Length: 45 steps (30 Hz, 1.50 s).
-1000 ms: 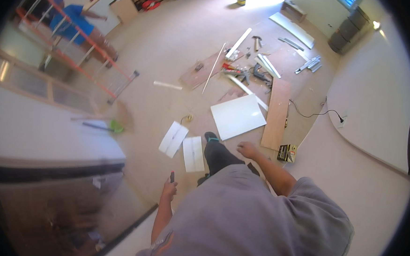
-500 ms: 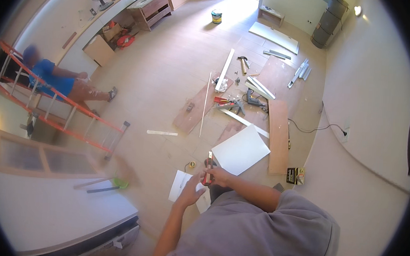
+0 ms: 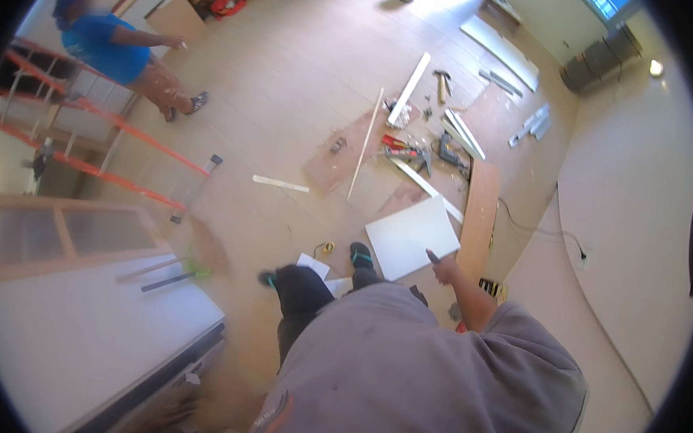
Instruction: The person kneels on the floor and uses a utility knife to cut a white panel into smaller pieces. They then move to a balcony to pick up additional panels and return to the room to place them on the floor.
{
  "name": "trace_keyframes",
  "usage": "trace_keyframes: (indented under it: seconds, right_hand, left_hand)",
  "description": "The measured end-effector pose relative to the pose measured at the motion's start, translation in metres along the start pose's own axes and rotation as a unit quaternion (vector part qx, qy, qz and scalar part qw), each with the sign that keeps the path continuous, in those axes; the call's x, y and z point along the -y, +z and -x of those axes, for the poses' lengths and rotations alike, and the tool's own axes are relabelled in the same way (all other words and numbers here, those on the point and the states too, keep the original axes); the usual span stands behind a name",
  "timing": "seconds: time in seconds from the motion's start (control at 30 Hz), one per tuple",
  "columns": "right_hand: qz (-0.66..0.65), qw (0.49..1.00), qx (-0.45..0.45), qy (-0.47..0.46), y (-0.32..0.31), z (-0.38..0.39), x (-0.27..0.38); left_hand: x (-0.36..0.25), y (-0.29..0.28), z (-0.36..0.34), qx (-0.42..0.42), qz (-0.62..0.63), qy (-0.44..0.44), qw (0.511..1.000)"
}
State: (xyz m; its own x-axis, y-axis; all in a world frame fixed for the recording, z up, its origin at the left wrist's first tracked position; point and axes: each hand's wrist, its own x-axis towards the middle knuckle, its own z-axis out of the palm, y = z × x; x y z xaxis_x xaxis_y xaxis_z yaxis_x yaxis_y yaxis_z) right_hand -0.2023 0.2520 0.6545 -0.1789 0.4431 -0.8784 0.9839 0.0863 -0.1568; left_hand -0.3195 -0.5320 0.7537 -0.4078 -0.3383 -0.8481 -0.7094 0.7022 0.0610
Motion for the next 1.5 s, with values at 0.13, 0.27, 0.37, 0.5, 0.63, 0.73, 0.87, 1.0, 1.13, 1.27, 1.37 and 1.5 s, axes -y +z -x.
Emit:
trace_keyframes:
  seconds: [0.13,0.27,0.37,0.5,0.63,0.73,0.87,1.0,1.13,1.27,1.37,1.5]
  right_hand:
    - [-0.11,0.994,-0.011,-0.011,0.029,0.007,0.041]
    - [-0.212,0.976,-0.048,0.01,0.067,0.027,0.131]
    - [-0.28,0.957,-0.059,0.048,0.104,0.038,0.196]
    - [-0.369,0.925,-0.041,0.077,0.143,0.061,0.257]
    - [-0.47,0.871,-0.091,0.111,0.185,0.08,0.276]
    - [-0.403,0.907,-0.115,0.027,0.228,0.066,0.272]
    - [-0.446,0.885,-0.089,0.098,0.229,0.076,0.307]
    - [-0.444,0.884,-0.058,0.134,0.235,0.022,0.296]
    - [-0.425,0.89,-0.076,0.147,0.152,0.001,0.335]
    - [-0.294,0.92,-0.24,0.098,0.135,-0.095,0.337]
    - [-0.426,0.889,-0.093,0.141,0.076,-0.144,0.369]
    - [-0.498,0.858,-0.055,0.116,0.03,-0.251,0.403]
  left_hand:
    - [-0.05,-0.016,-0.035,0.054,-0.215,0.165,0.961]
    - [-0.18,-0.066,-0.131,0.072,-0.185,0.222,0.955]
    - [-0.302,-0.14,-0.226,0.056,-0.055,0.186,0.979]
    - [-0.506,-0.333,-0.295,0.036,0.079,0.239,0.967]
    - [-0.687,-0.405,-0.273,-0.015,0.171,0.324,0.93]
    - [-0.763,-0.397,-0.259,-0.028,0.124,0.363,0.923]
    - [-0.786,-0.317,-0.261,0.093,-0.031,0.407,0.908]
    - [-0.764,-0.206,-0.222,0.247,-0.281,0.361,0.854]
    - [-0.726,-0.18,-0.168,0.193,-0.428,0.472,0.746]
    - [-0.718,-0.197,-0.144,0.217,-0.451,0.354,0.79]
    - [-0.724,-0.213,-0.129,0.128,-0.25,0.197,0.939]
    - [-0.717,-0.213,-0.106,0.074,-0.222,0.178,0.956]
